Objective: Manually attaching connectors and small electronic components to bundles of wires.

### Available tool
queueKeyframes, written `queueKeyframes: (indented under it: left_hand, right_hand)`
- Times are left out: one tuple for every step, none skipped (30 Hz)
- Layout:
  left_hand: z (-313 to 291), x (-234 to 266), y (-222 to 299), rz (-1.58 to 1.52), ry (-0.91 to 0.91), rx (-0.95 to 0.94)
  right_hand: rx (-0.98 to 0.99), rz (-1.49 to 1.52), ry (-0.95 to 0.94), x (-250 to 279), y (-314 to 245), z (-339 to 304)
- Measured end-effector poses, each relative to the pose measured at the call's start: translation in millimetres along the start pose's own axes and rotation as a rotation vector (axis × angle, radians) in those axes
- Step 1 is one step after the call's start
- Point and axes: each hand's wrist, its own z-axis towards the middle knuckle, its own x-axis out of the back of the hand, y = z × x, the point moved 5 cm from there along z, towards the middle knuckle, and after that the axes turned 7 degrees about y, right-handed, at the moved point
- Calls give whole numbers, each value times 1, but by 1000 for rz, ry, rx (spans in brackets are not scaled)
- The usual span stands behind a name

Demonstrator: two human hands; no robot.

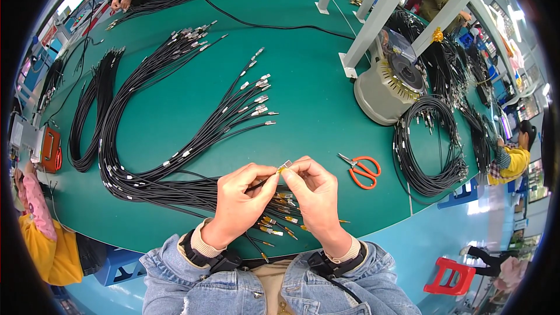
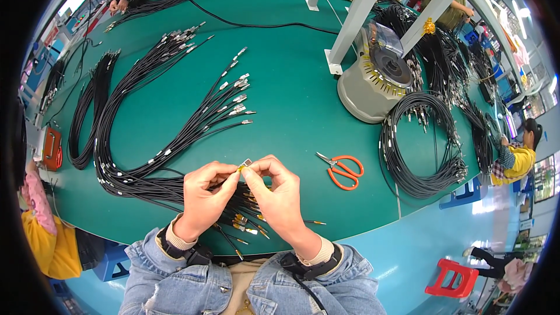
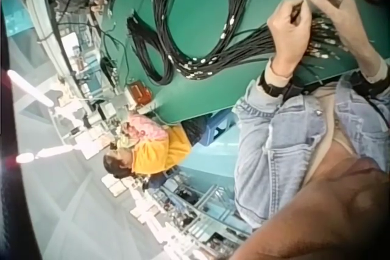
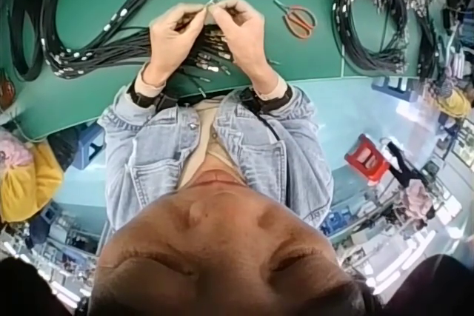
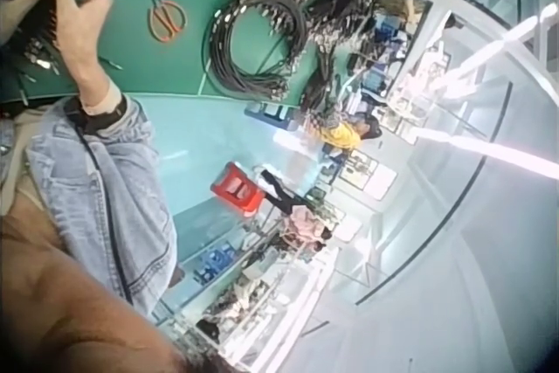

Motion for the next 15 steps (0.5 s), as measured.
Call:
queueKeyframes:
  left_hand:
    - [0, 0, 0, 2, 1, 1]
    - [0, 0, 0, 4, 2, 2]
    - [0, 0, -1, 4, 1, 2]
    - [0, 0, -2, 20, -9, -15]
    - [-1, 0, -3, 36, -19, -31]
    - [-1, 0, -3, 51, -29, -48]
    - [-2, 0, -2, 52, -30, -48]
    - [-3, -1, 2, 109, -26, -77]
    - [-4, -1, 5, 166, -22, -106]
    - [-4, -1, 7, 223, -18, -135]
    - [-3, -1, 6, 224, -18, -135]
    - [-3, -1, 9, 297, -14, -274]
    - [-4, -1, 11, 369, -9, -413]
    - [-6, -2, 14, 441, -5, -553]
    - [-6, -2, 14, 443, -5, -553]
  right_hand:
    - [0, 1, 1, 0, 0, 0]
    - [0, -3, 2, 0, 0, 0]
    - [-1, -7, 3, 1, 0, 0]
    - [-1, -11, 4, 1, -1, 0]
    - [-2, -11, 5, 1, -1, 0]
    - [-9, -11, 5, 2, 0, 0]
    - [-17, -12, 5, 2, -1, 0]
    - [-24, -13, 5, 2, -1, 0]
    - [-24, -12, 6, 2, -1, 0]
    - [-26, -18, 10, 3, -1, 1]
    - [-28, -23, 14, 3, -2, 1]
    - [-30, -29, 17, 4, -2, 1]
    - [-30, -28, 16, 5, -3, 1]
    - [-37, -45, -13, 4, -5, 0]
    - [-44, -62, -42, 2, -6, 0]
